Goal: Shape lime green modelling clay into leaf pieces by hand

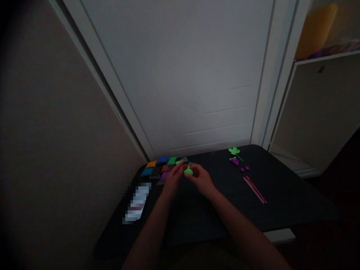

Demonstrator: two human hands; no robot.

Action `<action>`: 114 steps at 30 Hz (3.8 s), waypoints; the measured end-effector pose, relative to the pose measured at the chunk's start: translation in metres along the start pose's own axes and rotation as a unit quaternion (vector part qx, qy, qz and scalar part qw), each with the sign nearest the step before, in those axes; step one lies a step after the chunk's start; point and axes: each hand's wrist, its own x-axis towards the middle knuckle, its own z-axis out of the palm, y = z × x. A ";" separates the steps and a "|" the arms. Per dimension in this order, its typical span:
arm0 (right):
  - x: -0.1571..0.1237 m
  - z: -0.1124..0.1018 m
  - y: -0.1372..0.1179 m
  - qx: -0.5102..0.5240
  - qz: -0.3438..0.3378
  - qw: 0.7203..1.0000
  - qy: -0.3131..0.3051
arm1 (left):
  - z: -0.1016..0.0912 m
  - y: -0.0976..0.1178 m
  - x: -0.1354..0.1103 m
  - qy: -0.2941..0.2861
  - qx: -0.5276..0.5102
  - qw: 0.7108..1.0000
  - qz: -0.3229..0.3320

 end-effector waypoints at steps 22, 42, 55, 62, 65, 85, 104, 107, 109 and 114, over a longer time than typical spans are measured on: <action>-0.014 -0.014 0.039 -0.192 -0.023 0.981 -0.016 | -0.005 -0.042 -0.019 0.017 0.234 0.971 0.051; -0.011 0.000 0.053 -0.245 -0.074 0.965 0.054 | -0.004 -0.058 -0.015 0.066 0.353 0.927 0.112; -0.017 -0.003 0.046 -0.255 -0.117 0.958 0.053 | -0.001 -0.049 -0.020 0.050 0.318 0.941 0.107; -0.014 0.009 0.042 -0.275 -0.128 0.949 0.088 | 0.004 -0.050 -0.019 0.129 0.304 0.934 0.139; -0.015 0.009 0.041 -0.254 -0.118 0.955 0.100 | 0.003 -0.050 -0.019 0.126 0.297 0.936 0.141; -0.020 0.006 0.039 -0.126 -0.027 0.989 0.071 | -0.003 -0.045 -0.018 0.068 0.286 0.951 0.099; -0.019 0.005 0.035 -0.263 -0.093 0.955 0.100 | 0.007 -0.048 -0.022 0.102 0.234 0.959 0.119; -0.019 0.003 0.034 -0.256 -0.113 0.955 0.097 | 0.010 -0.047 -0.023 0.103 0.215 0.964 0.120; -0.019 0.001 0.035 -0.261 -0.114 0.953 0.102 | 0.012 -0.047 -0.023 0.092 0.200 0.969 0.116; -0.019 0.001 0.033 -0.273 -0.111 0.949 0.111 | 0.014 -0.046 -0.023 0.092 0.181 0.973 0.107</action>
